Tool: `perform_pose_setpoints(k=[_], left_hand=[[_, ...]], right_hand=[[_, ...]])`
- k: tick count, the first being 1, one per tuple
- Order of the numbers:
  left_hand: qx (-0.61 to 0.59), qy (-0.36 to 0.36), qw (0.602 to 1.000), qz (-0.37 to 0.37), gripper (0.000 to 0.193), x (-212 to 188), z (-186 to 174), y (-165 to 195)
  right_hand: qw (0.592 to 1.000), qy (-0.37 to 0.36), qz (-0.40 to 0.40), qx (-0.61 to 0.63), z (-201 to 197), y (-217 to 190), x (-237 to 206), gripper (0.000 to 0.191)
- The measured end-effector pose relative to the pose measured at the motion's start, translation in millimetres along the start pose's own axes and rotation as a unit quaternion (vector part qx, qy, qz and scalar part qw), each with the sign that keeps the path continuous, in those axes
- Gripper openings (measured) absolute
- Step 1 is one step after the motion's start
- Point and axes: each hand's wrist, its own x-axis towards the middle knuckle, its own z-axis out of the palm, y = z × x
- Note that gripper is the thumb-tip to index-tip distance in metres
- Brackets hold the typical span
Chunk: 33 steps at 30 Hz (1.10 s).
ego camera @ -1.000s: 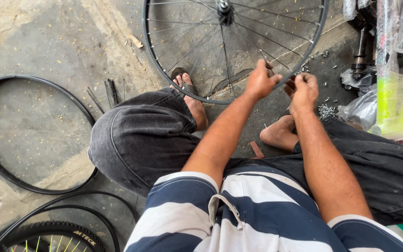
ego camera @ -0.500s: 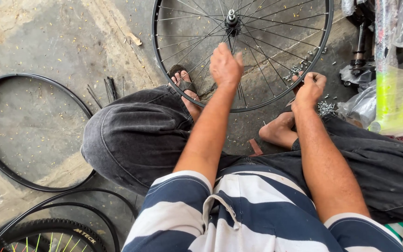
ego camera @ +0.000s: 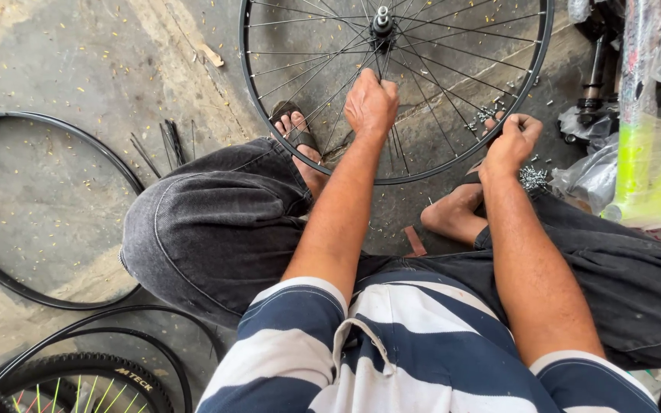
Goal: The person sits on the floor lacing a bicycle wheel, threading spokes through the hub and inserting them into the rim, twisting spoke nipples by hand to secure them. They turn the wheel as they work, hold the rim upright to check spoke placement, and continue threading spokes around the wheel.
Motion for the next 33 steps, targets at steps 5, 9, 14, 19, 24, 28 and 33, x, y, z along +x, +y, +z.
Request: perform_pose_setpoints(k=[5, 9, 14, 19, 24, 28, 33], left_hand=[[-0.263, -0.093, 0.949, -0.146, 0.031, -22.3, 6.4, 7.3], [-0.403, -0.210, 0.872, -0.183, 0.039, -57.2, 12.1, -12.0], [-0.275, -0.034, 0.958, -0.071, 0.037, -81.5, 14.5, -16.5], [-0.262, 0.088, 0.956, -0.095, 0.033, -81.4, 10.1, 7.2], [-0.306, 0.098, 0.943, -0.080, 0.031, -76.8, -17.2, 17.8], [-0.181, 0.158, 0.971, -0.017, 0.030, -71.4, -29.5, 20.1], [-0.245, 0.047, 0.960, -0.127, 0.029, -66.0, -30.1, 8.2]], right_hand=[[1.000, -0.003, -0.008, -0.006, -0.4, -1.2, 4.3, 0.007], [0.999, -0.020, -0.024, 0.013, -4.4, 0.8, 5.0, 0.007], [0.995, -0.061, -0.061, 0.057, -1.5, -4.0, -1.2, 0.007], [0.993, -0.093, -0.012, 0.069, 2.6, -18.8, -11.2, 0.009], [0.988, -0.136, -0.020, 0.075, 11.6, -28.3, -15.2, 0.009], [0.987, -0.148, -0.005, 0.070, 16.0, -20.3, -14.7, 0.009], [0.987, -0.156, 0.004, 0.039, 10.9, -11.8, -17.1, 0.008]])
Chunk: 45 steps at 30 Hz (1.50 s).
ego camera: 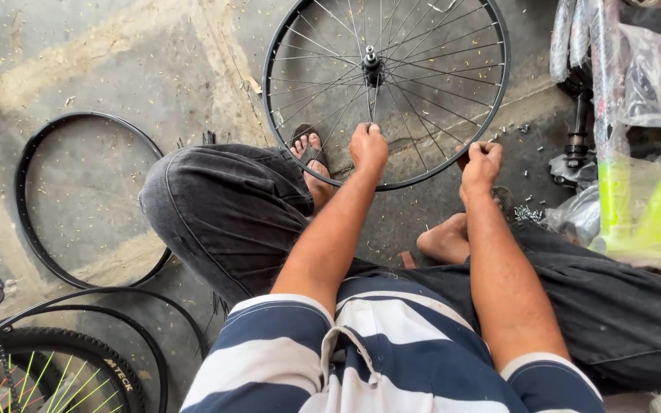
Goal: The person sits on the floor lacing a bicycle wheel, threading spokes through the hub and inserting them into the rim, twisting spoke nipples by hand to secure them. They turn the wheel as they work, hold the rim upright to check spoke placement, and continue threading spokes around the wheel.
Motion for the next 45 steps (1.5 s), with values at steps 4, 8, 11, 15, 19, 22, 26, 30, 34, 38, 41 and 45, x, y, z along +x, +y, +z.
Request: perform_pose_setpoints(k=[4, 8, 11, 15, 19, 22, 26, 30, 34, 38, 41, 45], left_hand=[[-0.164, -0.077, 0.980, -0.087, 0.024, 2.5, -8.2, -0.8], [0.297, 0.039, 0.945, 0.136, 0.030, -10.0, -26.5, -6.2], [0.444, 0.096, 0.839, 0.301, 0.032, -26.7, -33.3, -12.5], [0.335, -0.096, 0.913, 0.211, 0.041, -48.3, -17.7, -24.7], [0.321, -0.159, 0.915, 0.186, 0.046, -54.1, -4.5, -41.1], [0.342, -0.048, 0.915, 0.208, 0.045, -50.2, -3.7, -46.2], [0.323, -0.170, 0.922, 0.131, 0.040, -41.2, -7.5, -44.3], [0.377, -0.189, 0.904, 0.078, 0.036, -40.8, -1.1, -33.4], [0.324, -0.238, 0.915, 0.033, 0.037, -33.8, 3.4, -36.2], [0.236, -0.283, 0.928, 0.054, 0.045, -22.4, 6.8, -49.9], [0.171, -0.336, 0.924, 0.060, 0.043, -15.2, 18.1, -51.6], [0.087, -0.352, 0.929, 0.069, 0.043, -19.9, 33.1, -47.1]], right_hand=[[0.999, 0.011, 0.037, -0.018, 3.7, -3.8, -3.7, 0.007], [0.999, -0.010, 0.039, -0.002, 2.7, -8.0, -8.3, 0.008], [0.998, 0.004, 0.050, -0.028, -1.0, -7.1, -9.2, 0.007], [0.988, 0.044, -0.056, -0.135, -3.8, -8.6, -10.6, 0.006], [0.995, 0.033, -0.023, -0.092, -9.9, -19.0, -14.2, 0.006], [1.000, 0.010, 0.006, -0.025, -8.8, -31.1, -22.8, 0.009], [1.000, 0.003, 0.008, -0.011, -3.0, -45.0, -40.1, 0.015], [0.998, -0.035, -0.019, -0.045, 10.5, -61.7, -55.6, 0.014], [0.995, -0.069, -0.007, -0.066, 27.3, -79.0, -75.3, 0.012], [0.994, -0.093, 0.030, -0.042, 33.6, -79.7, -98.4, 0.014], [0.989, -0.083, 0.039, -0.117, 27.3, -61.1, -106.9, 0.011], [0.971, -0.089, 0.026, -0.219, 7.2, -23.5, -97.9, 0.011]])
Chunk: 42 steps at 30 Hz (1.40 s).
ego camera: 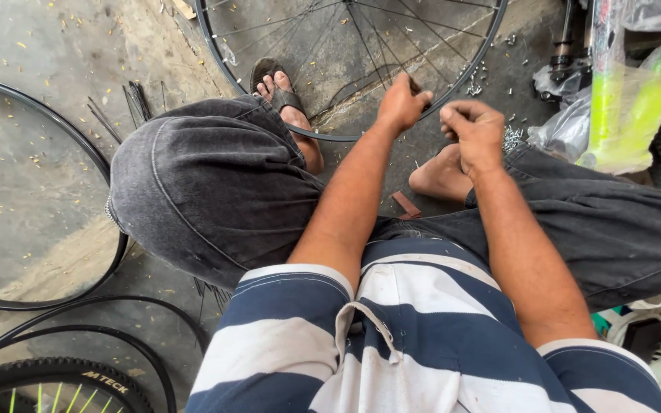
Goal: The person sits on the floor lacing a bicycle wheel, threading spokes through the hub and inserting them into the rim, twisting spoke nipples by hand to secure them. They turn the wheel as they work, hold the rim upright to check spoke placement, and continue threading spokes around the wheel.
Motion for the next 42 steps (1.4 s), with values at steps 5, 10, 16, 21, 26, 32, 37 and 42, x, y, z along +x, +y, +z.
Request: perform_pose_setpoints(k=[5, 10, 16, 21, 26, 32, 37, 42], left_hand=[[-0.048, 0.015, 0.999, -0.010, 0.036, -1.2, 5.5, 4.7], [-0.043, 0.030, 0.998, -0.025, 0.034, -0.1, 9.8, 4.5], [-0.021, 0.030, 0.999, -0.035, 0.035, 4.8, 15.2, -1.8], [-0.043, 0.037, 0.998, -0.003, 0.033, 6.7, 19.1, -6.0], [-0.060, 0.035, 0.998, -0.003, 0.032, 6.2, 19.9, -8.5], [-0.051, 0.019, 0.998, -0.013, 0.033, 6.2, 17.4, -5.6], [-0.051, 0.029, 0.998, -0.008, 0.034, 5.8, 17.8, -4.1], [-0.055, 0.016, 0.998, -0.026, 0.032, 4.6, 18.7, -3.8]], right_hand=[[0.997, 0.019, 0.078, 0.010, -13.8, 42.4, 18.3, 0.015], [0.996, 0.060, 0.047, -0.043, -12.3, 67.3, 36.8, 0.017], [0.995, 0.060, 0.027, -0.081, -7.9, 72.1, 47.3, 0.015], [0.994, 0.059, 0.043, -0.083, -7.4, 72.7, 44.6, 0.017], [0.993, 0.048, 0.050, -0.092, -8.7, 71.7, 44.6, 0.017], [0.989, 0.074, 0.045, -0.117, -8.1, 69.2, 46.5, 0.017], [0.994, 0.042, 0.058, -0.085, -6.8, 75.6, 49.3, 0.018], [0.994, 0.057, 0.041, -0.078, -8.7, 75.2, 49.9, 0.016]])
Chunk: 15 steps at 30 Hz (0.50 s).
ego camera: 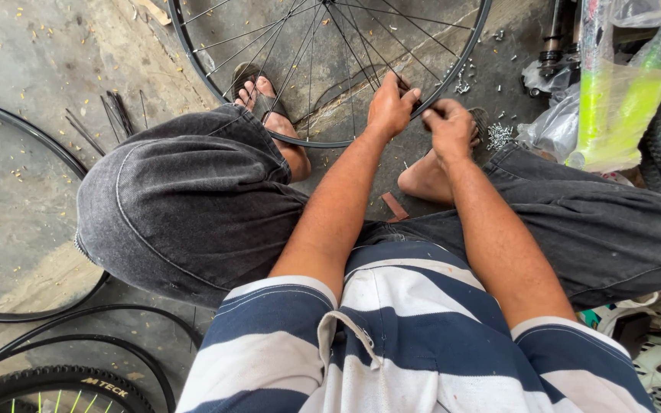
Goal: The person sits on the floor lacing a bicycle wheel, threading spokes through the hub and inserting them into the rim, twisting spoke nipples by hand to secure them. They turn the wheel as they work, hold the rim upright to check spoke placement, and continue threading spokes around the wheel.
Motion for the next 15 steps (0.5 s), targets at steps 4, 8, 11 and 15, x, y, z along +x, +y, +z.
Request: perform_pose_setpoints(k=[4, 8, 11, 15], left_hand=[[0.002, 0.005, 1.000, 0.002, 0.033, 0.4, 0.1, 0.6], [-0.006, 0.007, 1.000, 0.002, 0.033, 2.4, -0.1, 1.1], [-0.010, 0.003, 1.000, 0.003, 0.032, 2.9, 0.7, 1.0], [-0.014, 0.002, 1.000, 0.003, 0.031, 2.7, 1.9, 1.1]], right_hand=[[0.999, 0.032, 0.019, -0.006, -0.5, -7.2, -2.2, 0.014], [0.999, -0.044, 0.017, 0.007, 3.0, -11.8, -5.6, 0.014], [0.998, 0.035, -0.017, -0.047, 3.7, -14.5, -6.3, 0.012], [0.999, 0.033, 0.000, -0.020, 4.3, -18.2, -6.6, 0.011]])
